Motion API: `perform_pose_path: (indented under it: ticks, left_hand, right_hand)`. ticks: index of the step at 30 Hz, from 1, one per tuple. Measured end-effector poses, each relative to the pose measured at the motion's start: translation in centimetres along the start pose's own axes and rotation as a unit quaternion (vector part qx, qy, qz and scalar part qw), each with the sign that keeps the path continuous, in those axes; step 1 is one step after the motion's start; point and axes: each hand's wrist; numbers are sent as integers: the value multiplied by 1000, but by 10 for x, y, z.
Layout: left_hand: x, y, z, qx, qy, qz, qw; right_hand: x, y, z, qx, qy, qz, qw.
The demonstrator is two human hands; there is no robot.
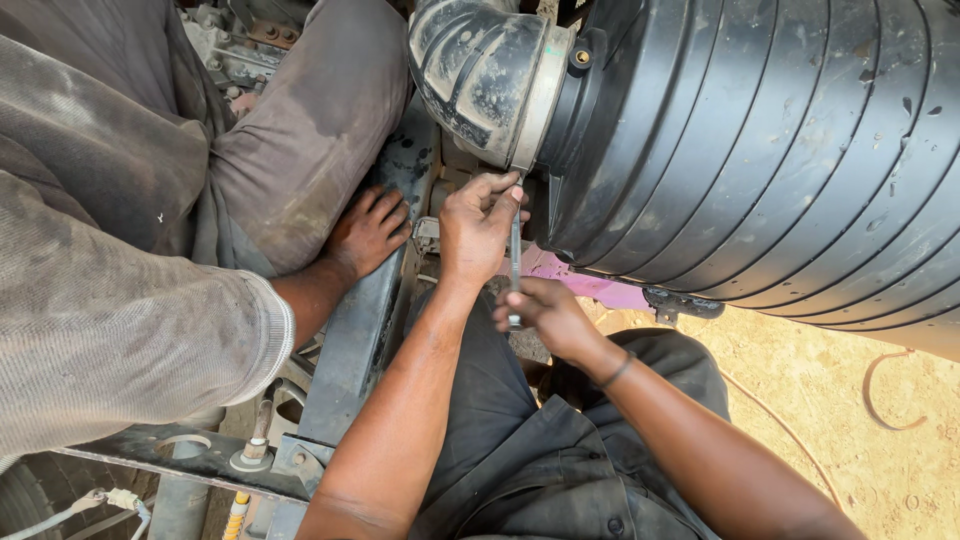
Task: The person positions a large black air intake hose onto a truck engine and then uses a wrench to tighten the clamps securing the hose. A coworker assists by holding the hose in place during the tightening process.
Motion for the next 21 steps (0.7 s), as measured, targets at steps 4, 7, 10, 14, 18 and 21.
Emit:
perform_pose_path:
  ticks: [4,7,10,14,18,21]
  left_hand:
    - [-4,-6,8,188,-9,-142,972]
    - [-1,-8,14,160,21,-71,984]
    - [5,-3,14,-1,63,35,997]
    - [9,7,10,-89,74,24,993]
    - [3,9,4,-73,43,-40,996]
    - [-2,3,4,-14,29,-46,998]
  right_hand:
    - [64,10,-55,-219,43,286,932]
    - [75,21,-60,-96,135,234,958]
    - [54,12,-36,-119,99,150,976]
    - [12,9,-11,-120,50,-14,991]
    - [-28,17,11,-133,29,-34,990]
    - [-41,16,28,-129,-7,-15,992]
Point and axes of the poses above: each hand's wrist, its own x-axis towards the middle knuckle, its own z-axis out of the back of the hand, y = z × x, and after that the axes turned 6 degrees about y, right-handed
